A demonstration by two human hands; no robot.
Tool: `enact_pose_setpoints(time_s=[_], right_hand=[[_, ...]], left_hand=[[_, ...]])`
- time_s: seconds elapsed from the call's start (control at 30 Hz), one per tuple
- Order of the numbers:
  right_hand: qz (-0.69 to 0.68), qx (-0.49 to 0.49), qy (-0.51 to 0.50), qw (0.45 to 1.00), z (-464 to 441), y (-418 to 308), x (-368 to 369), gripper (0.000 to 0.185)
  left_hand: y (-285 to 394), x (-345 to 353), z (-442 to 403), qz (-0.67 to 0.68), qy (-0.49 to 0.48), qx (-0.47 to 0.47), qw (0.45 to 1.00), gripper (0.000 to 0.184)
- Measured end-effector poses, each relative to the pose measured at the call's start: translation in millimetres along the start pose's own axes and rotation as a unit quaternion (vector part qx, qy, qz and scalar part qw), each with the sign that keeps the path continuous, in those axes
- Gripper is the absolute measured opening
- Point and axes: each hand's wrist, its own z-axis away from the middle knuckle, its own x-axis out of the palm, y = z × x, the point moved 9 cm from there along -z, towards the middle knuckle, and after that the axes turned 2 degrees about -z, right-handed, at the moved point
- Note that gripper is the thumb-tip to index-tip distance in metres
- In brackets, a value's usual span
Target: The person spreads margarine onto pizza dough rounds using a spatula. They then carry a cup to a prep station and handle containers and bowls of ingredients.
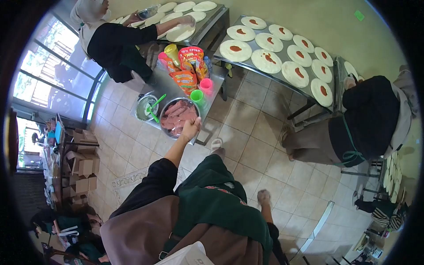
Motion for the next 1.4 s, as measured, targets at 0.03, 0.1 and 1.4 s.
enact_pose_setpoints(time_s=[0.03,0.1,1.4], right_hand=[[0.003,0.000,-0.001,1.000,-1.0,59.0,13.0,0.031],[0.071,-0.171,0.080,0.980,28.1,-19.9,-14.4,0.028],[0.310,-0.186,-0.090,0.928,-194.4,-226.4,-237.3,0.010]], left_hand=[[14.6,-6.2,-10.6,0.006,0.028,0.017,0.999,0.038],[8.6,-12.9,-52.0,-0.026,0.058,0.034,0.997,0.034],[69.9,-62.6,-284.8,-0.393,0.143,-0.184,0.889,0.039]])
